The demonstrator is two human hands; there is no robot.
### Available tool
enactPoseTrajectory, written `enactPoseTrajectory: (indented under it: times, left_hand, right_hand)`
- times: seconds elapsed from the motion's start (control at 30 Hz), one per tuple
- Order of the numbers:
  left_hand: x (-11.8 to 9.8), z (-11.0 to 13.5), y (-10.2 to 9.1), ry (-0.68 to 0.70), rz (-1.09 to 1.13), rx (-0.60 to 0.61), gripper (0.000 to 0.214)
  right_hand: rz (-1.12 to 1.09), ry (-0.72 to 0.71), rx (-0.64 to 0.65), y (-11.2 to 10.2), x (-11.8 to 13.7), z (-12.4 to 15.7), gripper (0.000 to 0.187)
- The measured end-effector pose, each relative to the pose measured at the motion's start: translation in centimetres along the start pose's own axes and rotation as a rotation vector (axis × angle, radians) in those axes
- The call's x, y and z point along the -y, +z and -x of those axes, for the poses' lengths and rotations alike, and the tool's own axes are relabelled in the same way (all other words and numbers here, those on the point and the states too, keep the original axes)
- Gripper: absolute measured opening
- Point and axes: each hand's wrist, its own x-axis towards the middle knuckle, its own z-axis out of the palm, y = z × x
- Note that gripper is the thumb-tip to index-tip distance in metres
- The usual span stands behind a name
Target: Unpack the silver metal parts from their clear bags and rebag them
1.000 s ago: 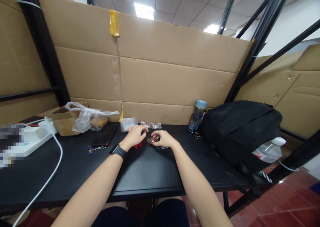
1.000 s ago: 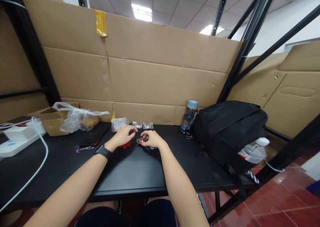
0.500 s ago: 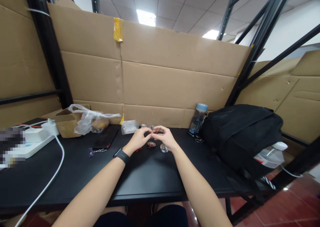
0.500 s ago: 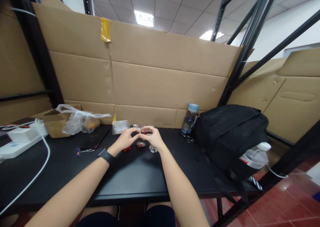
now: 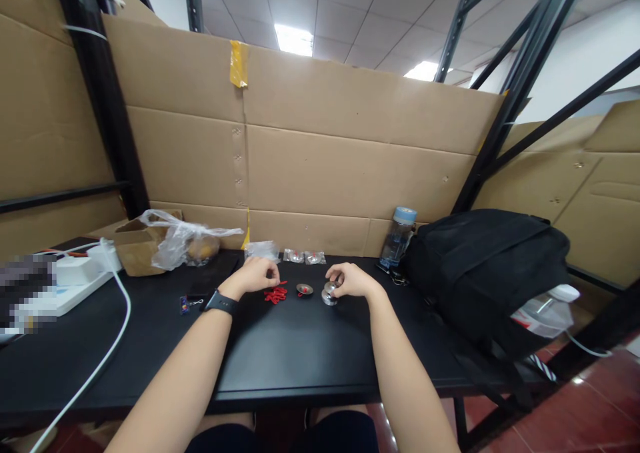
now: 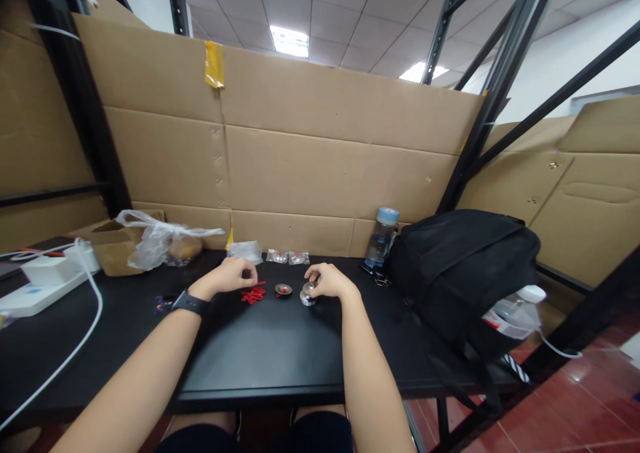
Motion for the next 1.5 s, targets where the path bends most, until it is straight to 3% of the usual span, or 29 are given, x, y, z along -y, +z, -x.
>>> enactPoseTrajectory:
  times: [0.17,0.33,0.5,0.63,0.8,1.0,1.2,1.27,1.33,1.43,1.5]
  left_hand:
    - [-0.3,-0.1,0.6,0.005,-0.047,0.061,0.015]
    - [-2.8,-1.3,3.1,0.223,-0.001,-0.166,0.028]
    - [-5.1,-1.5,4.8,0.317,-0.058,-0.080,0.026]
    - [-5.5,-1.2,4.8,0.287,-0.084,-0.062,0.025]
    - [-5.8,-1.4,5.2,0.206,-0.062,-0.062,0.024]
    - [-6.0,-1.7,6.0,0.128,-0.014,-0.083,0.022]
    - [-5.8,-1.8,5.9,0.089,0.026,-0.085,0.013]
    - [-5.6,-1.9,6.1,0.104,0.094,-0.093,0.011]
    - [-5.4,-2.1,6.4,0.109,0.242,-0.128,0.007]
    - [-5.1,-2.8,6.9,0.080,0.599,-0.212,0.008]
    - [-5.1,-3.3,7.2,0.067,0.828,-0.258,0.014]
  right_hand:
    - [0.000,0.024,0.089,0.0,-0.7,-0.1,0.043]
    - [-0.029,0.022,0.144,0.5,-0.8,-0.4,0.050]
    - [-0.002,0.017,0.124,0.5,-0.4,-0.5,0.042]
    - [-0.012,-0.014,0.038,0.6,0.0,-0.5,0.030]
    - [-0.067,-0.033,0.054,1.4,0.8,-0.8,0.025]
    - [-0.043,-0.132,-0.125,2.3,1.5,-1.5,0.016]
    - [-0.029,-0.110,-0.124,2.9,1.3,-1.8,0.016]
    - [-0.037,-0.103,-0.118,3.0,1.3,-1.7,0.017]
    - [-0.071,-0.108,-0.125,3.0,1.4,-1.6,0.033]
    - [-0.175,-0.138,-0.113,3.3,1.8,-1.6,0.071]
    - [-0.258,-0.167,-0.090,3.8,2.2,-1.9,0.072]
